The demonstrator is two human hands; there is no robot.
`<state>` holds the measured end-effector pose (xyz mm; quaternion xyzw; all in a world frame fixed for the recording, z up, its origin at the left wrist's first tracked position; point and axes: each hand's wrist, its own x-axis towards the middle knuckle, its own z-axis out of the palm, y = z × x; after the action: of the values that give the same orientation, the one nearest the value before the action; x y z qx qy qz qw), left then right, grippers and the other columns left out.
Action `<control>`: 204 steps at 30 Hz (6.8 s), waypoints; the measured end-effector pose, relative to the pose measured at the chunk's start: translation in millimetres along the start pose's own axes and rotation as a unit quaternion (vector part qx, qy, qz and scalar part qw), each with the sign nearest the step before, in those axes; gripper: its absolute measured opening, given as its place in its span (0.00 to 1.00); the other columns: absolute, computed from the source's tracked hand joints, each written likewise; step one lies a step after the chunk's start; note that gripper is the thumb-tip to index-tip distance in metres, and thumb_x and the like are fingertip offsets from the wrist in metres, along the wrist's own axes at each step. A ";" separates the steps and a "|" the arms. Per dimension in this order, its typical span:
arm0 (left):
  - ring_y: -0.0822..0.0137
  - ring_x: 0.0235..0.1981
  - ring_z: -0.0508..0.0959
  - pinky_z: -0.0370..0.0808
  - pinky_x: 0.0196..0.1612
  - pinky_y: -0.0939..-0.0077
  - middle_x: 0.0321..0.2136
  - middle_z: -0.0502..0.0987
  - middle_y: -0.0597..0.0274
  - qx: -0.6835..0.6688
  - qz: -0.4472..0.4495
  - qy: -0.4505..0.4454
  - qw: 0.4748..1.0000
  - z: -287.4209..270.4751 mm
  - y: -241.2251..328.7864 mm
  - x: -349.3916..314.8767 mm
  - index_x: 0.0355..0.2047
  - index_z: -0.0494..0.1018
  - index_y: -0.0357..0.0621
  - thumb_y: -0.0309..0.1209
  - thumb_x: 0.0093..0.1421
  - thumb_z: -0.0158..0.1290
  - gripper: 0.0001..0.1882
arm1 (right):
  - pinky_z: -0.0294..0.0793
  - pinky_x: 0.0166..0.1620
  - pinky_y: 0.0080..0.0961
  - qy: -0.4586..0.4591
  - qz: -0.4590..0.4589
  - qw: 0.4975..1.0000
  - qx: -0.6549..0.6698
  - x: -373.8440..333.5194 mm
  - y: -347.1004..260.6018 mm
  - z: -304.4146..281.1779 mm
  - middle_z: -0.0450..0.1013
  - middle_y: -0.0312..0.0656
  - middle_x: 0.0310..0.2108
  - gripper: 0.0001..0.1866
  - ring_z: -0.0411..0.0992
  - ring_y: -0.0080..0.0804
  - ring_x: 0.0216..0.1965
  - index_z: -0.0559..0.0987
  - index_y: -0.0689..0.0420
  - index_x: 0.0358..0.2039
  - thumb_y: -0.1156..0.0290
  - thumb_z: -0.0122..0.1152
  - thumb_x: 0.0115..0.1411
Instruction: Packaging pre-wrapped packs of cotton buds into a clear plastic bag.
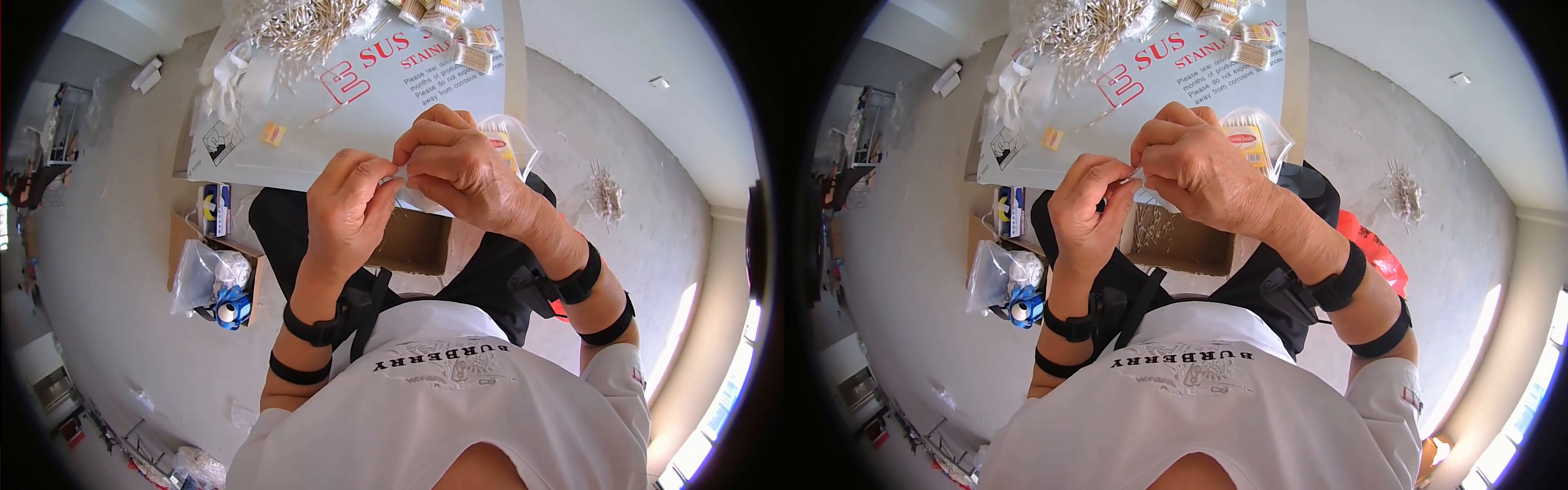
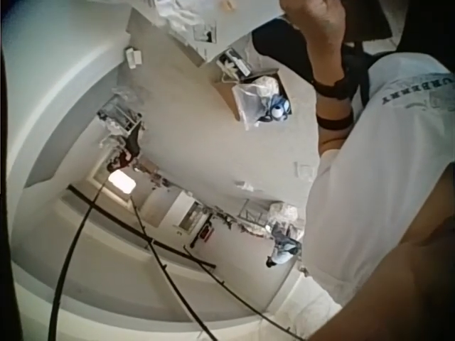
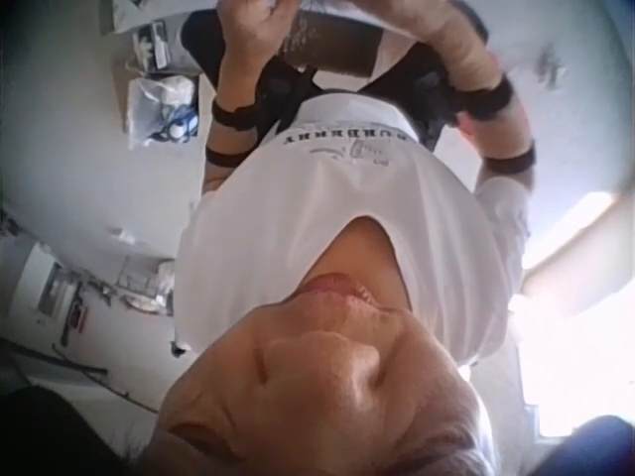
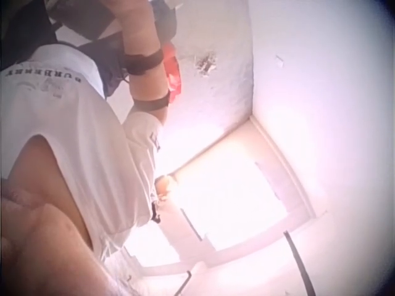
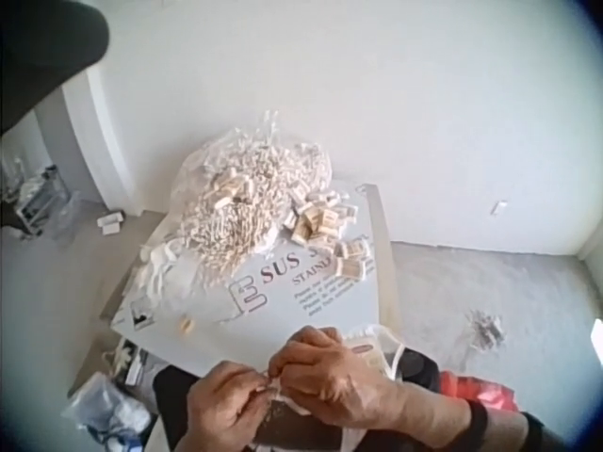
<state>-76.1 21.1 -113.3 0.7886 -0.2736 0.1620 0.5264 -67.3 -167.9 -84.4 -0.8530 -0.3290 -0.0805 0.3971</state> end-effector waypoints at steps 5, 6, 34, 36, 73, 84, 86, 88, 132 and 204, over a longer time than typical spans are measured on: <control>0.62 0.24 0.74 0.71 0.26 0.72 0.27 0.73 0.59 0.027 0.041 -0.007 0.999 2.8 -2.4 1.7 0.32 0.73 0.38 0.13 0.48 0.60 0.12 | 0.63 0.44 0.34 0.002 -0.003 1.000 0.001 -0.7 0.1 -1.7 0.74 0.32 0.34 0.05 0.69 0.35 0.42 0.77 0.57 0.26 0.79 0.64 0.48; 0.62 0.24 0.74 0.71 0.26 0.72 0.27 0.73 0.59 0.026 0.041 -0.008 0.999 3.5 -3.0 2.1 0.32 0.73 0.38 0.13 0.48 0.60 0.12 | 0.63 0.44 0.35 0.003 -0.005 1.000 0.004 -0.7 0.2 -2.1 0.74 0.33 0.33 0.05 0.69 0.36 0.41 0.77 0.58 0.26 0.79 0.64 0.48; 0.70 0.23 0.72 0.70 0.26 0.79 0.24 0.74 0.61 -0.080 -0.012 0.035 0.996 1.2 -13.1 -0.7 0.29 0.73 0.36 0.10 0.47 0.55 0.10 | 0.70 0.45 0.33 -0.019 -0.056 0.987 -0.148 5.4 -11.0 -14.4 0.70 0.40 0.31 0.18 0.70 0.40 0.40 0.71 0.60 0.34 0.75 0.67 0.41; 0.71 0.23 0.72 0.70 0.27 0.80 0.24 0.74 0.61 -0.080 -0.029 0.039 0.996 -1.8 -14.3 -1.5 0.29 0.73 0.36 0.10 0.47 0.55 0.10 | 0.69 0.46 0.34 -0.019 -0.049 0.989 -0.139 3.4 -13.9 -15.8 0.71 0.41 0.34 0.18 0.70 0.41 0.42 0.73 0.60 0.33 0.74 0.69 0.40; 0.67 0.28 0.72 0.70 0.33 0.77 0.30 0.77 0.58 -0.132 -0.014 -0.061 0.989 -24.3 -31.0 7.1 0.27 0.70 0.36 0.14 0.53 0.54 0.06 | 0.77 0.32 0.34 -0.072 -0.045 0.986 -0.142 -5.4 -10.6 1.8 0.67 0.46 0.35 0.06 0.75 0.42 0.33 0.71 0.62 0.27 0.77 0.59 0.49; 0.68 0.27 0.71 0.69 0.31 0.78 0.29 0.76 0.59 -0.129 -0.007 -0.060 0.990 -22.9 -30.7 6.5 0.27 0.69 0.37 0.14 0.52 0.54 0.07 | 0.78 0.39 0.32 -0.021 -0.028 0.994 -0.105 -4.6 -11.0 4.1 0.69 0.48 0.45 0.06 0.74 0.44 0.42 0.73 0.65 0.26 0.81 0.59 0.46; 0.69 0.27 0.71 0.69 0.31 0.78 0.29 0.76 0.60 -0.139 -0.007 -0.069 0.988 -23.8 -31.8 6.6 0.27 0.70 0.37 0.13 0.52 0.54 0.07 | 0.77 0.40 0.33 -0.021 -0.015 0.996 -0.090 -3.2 -9.7 5.1 0.70 0.48 0.42 0.06 0.73 0.45 0.41 0.73 0.66 0.27 0.82 0.58 0.46; 0.69 0.27 0.71 0.69 0.31 0.78 0.29 0.76 0.60 -0.140 -0.008 -0.067 0.988 -23.7 -33.2 6.9 0.27 0.70 0.37 0.14 0.52 0.54 0.07 | 0.77 0.40 0.34 -0.019 -0.001 0.997 -0.075 -2.2 -10.8 6.9 0.70 0.47 0.39 0.07 0.73 0.45 0.40 0.73 0.66 0.28 0.83 0.58 0.46; 0.53 0.31 0.72 0.70 0.33 0.62 0.27 0.70 0.55 0.066 0.041 -0.087 0.993 -31.9 -2.7 30.9 0.27 0.70 0.38 0.15 0.40 0.57 0.12 | 0.74 0.41 0.38 0.006 0.047 0.993 -0.106 -4.2 -4.2 16.0 0.70 0.51 0.30 0.07 0.71 0.50 0.36 0.73 0.65 0.27 0.79 0.60 0.45; 0.51 0.25 0.67 0.66 0.28 0.59 0.23 0.64 0.54 0.117 0.161 -0.140 0.970 8.1 -15.6 28.5 0.25 0.64 0.37 0.15 0.42 0.52 0.11 | 0.68 0.47 0.34 -0.071 -0.050 0.985 -0.150 -17.6 6.7 -23.1 0.70 0.41 0.34 0.10 0.70 0.39 0.40 0.77 0.63 0.30 0.73 0.66 0.49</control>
<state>-44.3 10.8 -112.6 0.8051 -0.4470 0.1640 0.3537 -73.8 -196.6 -80.1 -0.8889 -0.3825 -0.0880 0.2361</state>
